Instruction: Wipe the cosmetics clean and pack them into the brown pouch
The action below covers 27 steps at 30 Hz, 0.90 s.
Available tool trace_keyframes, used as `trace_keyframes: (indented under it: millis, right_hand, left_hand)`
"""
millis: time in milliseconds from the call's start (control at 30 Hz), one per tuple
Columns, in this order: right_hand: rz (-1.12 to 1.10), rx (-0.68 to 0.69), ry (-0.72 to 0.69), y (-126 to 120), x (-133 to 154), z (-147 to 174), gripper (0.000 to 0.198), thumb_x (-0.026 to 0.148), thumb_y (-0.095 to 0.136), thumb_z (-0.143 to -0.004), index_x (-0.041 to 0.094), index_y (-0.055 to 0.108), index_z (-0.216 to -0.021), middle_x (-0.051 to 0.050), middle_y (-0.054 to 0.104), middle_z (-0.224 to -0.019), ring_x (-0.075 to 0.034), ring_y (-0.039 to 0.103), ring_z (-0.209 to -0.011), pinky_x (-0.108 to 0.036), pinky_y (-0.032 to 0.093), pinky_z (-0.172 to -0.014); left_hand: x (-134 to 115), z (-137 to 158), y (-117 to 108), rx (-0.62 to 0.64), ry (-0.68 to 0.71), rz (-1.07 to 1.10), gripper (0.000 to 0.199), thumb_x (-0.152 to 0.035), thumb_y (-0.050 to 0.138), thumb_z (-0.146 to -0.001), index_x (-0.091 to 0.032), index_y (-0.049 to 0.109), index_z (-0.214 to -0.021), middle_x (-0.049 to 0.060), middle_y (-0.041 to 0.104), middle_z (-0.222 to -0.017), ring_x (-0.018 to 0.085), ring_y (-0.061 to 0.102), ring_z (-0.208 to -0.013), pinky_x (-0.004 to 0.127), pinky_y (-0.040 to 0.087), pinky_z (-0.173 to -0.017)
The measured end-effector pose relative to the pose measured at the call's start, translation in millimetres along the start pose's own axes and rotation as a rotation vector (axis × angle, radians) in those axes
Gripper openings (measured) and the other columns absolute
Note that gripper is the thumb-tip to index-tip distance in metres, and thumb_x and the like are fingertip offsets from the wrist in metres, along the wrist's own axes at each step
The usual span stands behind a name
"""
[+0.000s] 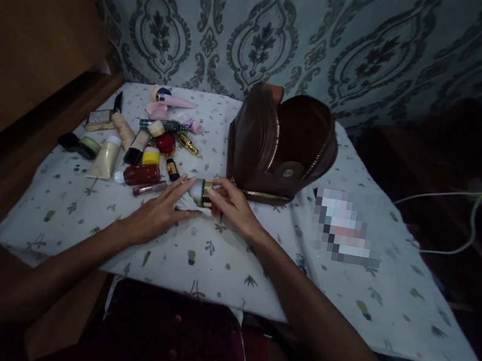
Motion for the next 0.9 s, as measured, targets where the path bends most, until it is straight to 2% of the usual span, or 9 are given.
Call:
trace_keyframes:
  millis: [100, 167, 300, 400, 533, 700, 800, 900]
  right_hand:
    - [-0.010, -0.004, -0.006, 0.9, -2.5, -0.4, 0.045, 0.061, 0.060, -0.085, 0.021, 0.052, -0.104, 0.006, 0.056, -0.061, -0.011, 0.055, -0.049, -0.022, 0.043, -0.046]
    - [-0.026, -0.003, -0.009, 1.4, -5.5, -1.0, 0.046, 0.060, 0.061, -0.084, 0.021, 0.051, -0.105, 0.006, 0.057, -0.062, -0.011, 0.054, -0.048, -0.022, 0.043, -0.045]
    - [-0.114, 0.011, -0.009, 1.7, -8.2, -1.3, 0.051, 0.058, 0.068, -0.079, 0.021, 0.050, -0.108, 0.005, 0.058, -0.070, -0.010, 0.057, -0.052, -0.022, 0.046, -0.047]
    - [-0.172, 0.035, -0.024, 0.1, -4.6, -0.2, 0.051, 0.055, 0.072, -0.077, 0.022, 0.051, -0.111, 0.003, 0.060, -0.078, -0.012, 0.061, -0.059, -0.025, 0.051, -0.055]
    - [-0.251, 0.066, -0.035, -3.7, -2.0, 1.1, 0.051, 0.052, 0.071, -0.080, 0.023, 0.053, -0.117, 0.001, 0.062, -0.087, -0.012, 0.062, -0.064, -0.029, 0.054, -0.066]
    - [-0.373, 0.145, -0.022, -5.4, -8.6, 0.4, 0.048, 0.048, 0.070, -0.082, 0.022, 0.057, -0.120, -0.001, 0.063, -0.091, -0.012, 0.061, -0.064, -0.030, 0.055, -0.064]
    - [-0.344, 0.146, -0.022, -6.6, -9.2, 0.4, 0.048, 0.046, 0.071, -0.081, 0.022, 0.060, -0.121, -0.002, 0.064, -0.093, -0.012, 0.059, -0.063, -0.028, 0.054, -0.061]
    - [-0.266, 0.133, -0.038, -7.0, -4.4, 2.5, 0.049, 0.046, 0.071, -0.081, 0.022, 0.063, -0.123, -0.003, 0.065, -0.098, -0.014, 0.061, -0.072, -0.026, 0.053, -0.062]
  left_hand:
    - [0.4, -0.3, 1.0, -0.018, -0.015, 0.024, 0.051, -0.002, 0.047, -0.093, -0.034, 0.055, -0.132, -0.002, -0.007, -0.167, 0.037, 0.009, -0.152, 0.063, 0.042, -0.108]
    - [0.7, -0.3, 0.8, -0.077, 0.008, 0.047, 0.049, 0.000, 0.047, -0.091, -0.031, 0.058, -0.128, -0.001, -0.004, -0.167, 0.035, 0.010, -0.152, 0.063, 0.041, -0.109]
    - [1.8, 0.1, -0.3, -0.216, 0.084, 0.132, 0.044, 0.002, 0.051, -0.088, -0.026, 0.062, -0.121, 0.004, 0.004, -0.168, 0.033, 0.021, -0.151, 0.059, 0.042, -0.111]
    - [3.4, 0.3, -1.9, -0.271, 0.070, 0.189, 0.040, 0.000, 0.053, -0.088, -0.023, 0.065, -0.118, 0.008, 0.013, -0.166, 0.031, 0.030, -0.148, 0.054, 0.046, -0.109]
    - [4.9, 0.4, -4.4, -0.284, -0.007, 0.224, 0.031, -0.006, 0.053, -0.091, -0.024, 0.069, -0.110, 0.009, 0.030, -0.160, 0.027, 0.043, -0.141, 0.048, 0.049, -0.107]
    - [5.1, 1.5, -3.7, -0.282, -0.041, 0.223, 0.024, -0.005, 0.051, -0.091, -0.019, 0.069, -0.098, 0.011, 0.045, -0.149, 0.024, 0.055, -0.129, 0.043, 0.054, -0.099]
    - [5.8, 1.2, -3.7, -0.280, -0.079, 0.222, 0.023, -0.004, 0.050, -0.090, -0.017, 0.067, -0.094, 0.013, 0.050, -0.143, 0.023, 0.061, -0.120, 0.041, 0.056, -0.094]
    - [6.8, -0.3, -5.8, -0.278, -0.127, 0.227, 0.019, -0.008, 0.049, -0.092, -0.017, 0.066, -0.092, 0.013, 0.058, -0.132, 0.022, 0.063, -0.114, 0.040, 0.056, -0.091]
Point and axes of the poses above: each hand's wrist, its own z-axis away from the middle knuckle, its own y-axis out of the palm, x = y × z, the point moved 3 cm from there along -z, towards the middle knuckle
